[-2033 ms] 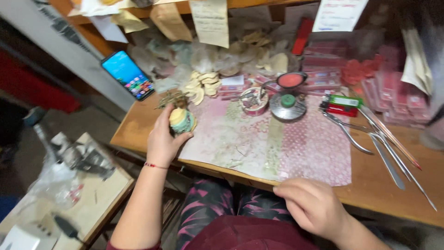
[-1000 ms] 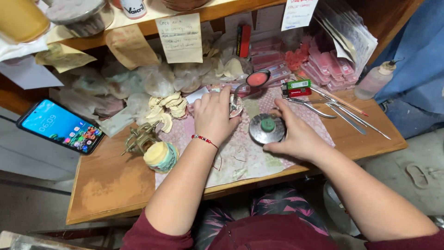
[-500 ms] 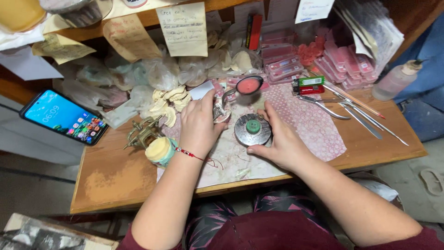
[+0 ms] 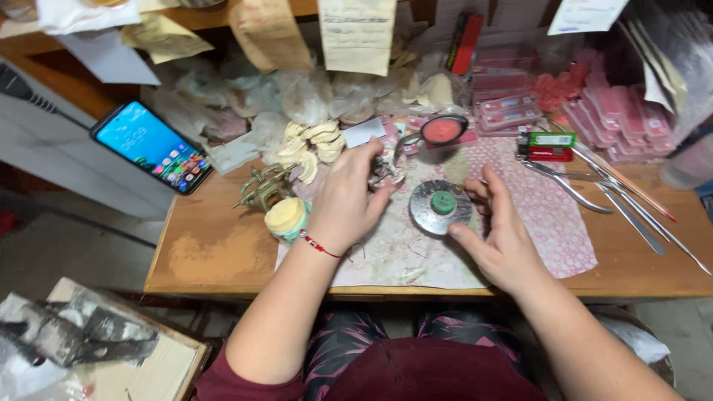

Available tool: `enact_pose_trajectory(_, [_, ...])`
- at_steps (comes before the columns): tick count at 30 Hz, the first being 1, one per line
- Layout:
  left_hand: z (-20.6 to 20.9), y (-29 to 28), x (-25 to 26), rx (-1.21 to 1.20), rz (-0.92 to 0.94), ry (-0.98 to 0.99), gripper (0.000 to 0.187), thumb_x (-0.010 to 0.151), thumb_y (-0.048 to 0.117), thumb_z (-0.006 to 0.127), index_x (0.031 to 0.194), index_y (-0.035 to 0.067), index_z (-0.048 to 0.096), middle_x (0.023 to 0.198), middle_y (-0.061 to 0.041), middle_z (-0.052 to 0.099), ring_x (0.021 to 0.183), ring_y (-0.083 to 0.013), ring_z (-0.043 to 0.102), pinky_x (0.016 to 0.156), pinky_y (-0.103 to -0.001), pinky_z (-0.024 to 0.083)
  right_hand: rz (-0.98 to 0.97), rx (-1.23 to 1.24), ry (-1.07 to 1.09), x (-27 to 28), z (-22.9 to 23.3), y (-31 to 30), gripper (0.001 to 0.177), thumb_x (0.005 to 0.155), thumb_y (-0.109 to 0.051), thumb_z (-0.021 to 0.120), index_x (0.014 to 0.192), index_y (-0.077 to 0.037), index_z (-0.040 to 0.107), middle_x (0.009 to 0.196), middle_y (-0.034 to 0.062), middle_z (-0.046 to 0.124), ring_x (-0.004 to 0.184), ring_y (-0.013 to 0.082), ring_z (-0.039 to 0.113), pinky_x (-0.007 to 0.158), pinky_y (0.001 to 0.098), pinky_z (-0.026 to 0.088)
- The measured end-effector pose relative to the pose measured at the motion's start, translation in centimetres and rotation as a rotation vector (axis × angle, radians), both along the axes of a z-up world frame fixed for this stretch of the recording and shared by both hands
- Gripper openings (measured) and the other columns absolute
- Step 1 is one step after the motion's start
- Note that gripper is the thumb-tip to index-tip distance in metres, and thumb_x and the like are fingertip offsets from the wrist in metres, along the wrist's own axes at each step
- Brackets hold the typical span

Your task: Applying and shaping material on a dental model using tools at a laboratory bench.

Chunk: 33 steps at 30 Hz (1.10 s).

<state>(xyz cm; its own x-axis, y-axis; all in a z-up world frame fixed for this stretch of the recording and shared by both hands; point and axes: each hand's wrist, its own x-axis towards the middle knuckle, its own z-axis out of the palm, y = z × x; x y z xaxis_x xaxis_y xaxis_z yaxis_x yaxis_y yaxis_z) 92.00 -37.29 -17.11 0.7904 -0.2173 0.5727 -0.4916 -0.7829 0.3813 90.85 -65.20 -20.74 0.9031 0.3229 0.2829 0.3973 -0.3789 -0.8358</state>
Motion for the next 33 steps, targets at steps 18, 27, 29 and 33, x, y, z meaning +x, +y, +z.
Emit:
enact_pose_trajectory(18, [-0.4,-2.0,-5.0,0.078,0.041,0.215,0.082,0.091,0.029,0.077,0.154,-0.005,0.036,0.162,-0.037,0.032,0.154,-0.0481,0.029,0.126,-0.055,0.025,-0.022,-0.053,-0.010,-0.5,0.1,-0.1,0.096,0.087,-0.023,0.076,0.163,0.002,0.025,0.144,0.0267,0.055,0.132,0.0435,0.055,0.110,0.0546,0.043])
enact_pose_trajectory(27, [-1.0,1.2,0.5,0.303,0.433,0.277,0.013,0.099,0.010,0.046,0.112,0.007,0.047,0.091,-0.021,0.069,0.090,-0.0433,0.072,0.079,-0.053,0.060,-0.016,-0.050,-0.023,-0.4,-0.3,-0.3,0.093,0.089,-0.029,0.074,0.162,0.001,0.025,0.143,0.0240,0.056,0.130,0.0396,0.057,0.108,0.0519,0.045])
enact_pose_trajectory(29, [-2.7,1.4,2.7,0.397,0.523,0.377,0.013,0.098,0.011,0.049,0.110,0.009,0.045,0.081,-0.018,0.068,0.080,-0.0406,0.074,0.071,-0.054,0.062,-0.011,-0.042,-0.045,-0.2,-0.4,-0.3,0.093,0.089,-0.028,0.075,0.162,0.002,0.026,0.142,0.0245,0.056,0.129,0.0396,0.057,0.108,0.0507,0.046])
enact_pose_trajectory(33, [-0.1,1.1,2.3,0.347,0.510,0.508,0.017,0.098,0.015,0.053,0.111,0.010,0.043,0.086,-0.020,0.071,0.085,-0.0419,0.076,0.074,-0.058,0.061,-0.009,-0.014,-0.039,-0.4,-0.4,-0.4,0.092,0.088,-0.026,0.076,0.161,0.003,0.027,0.141,0.0263,0.057,0.128,0.0419,0.058,0.108,0.0513,0.046])
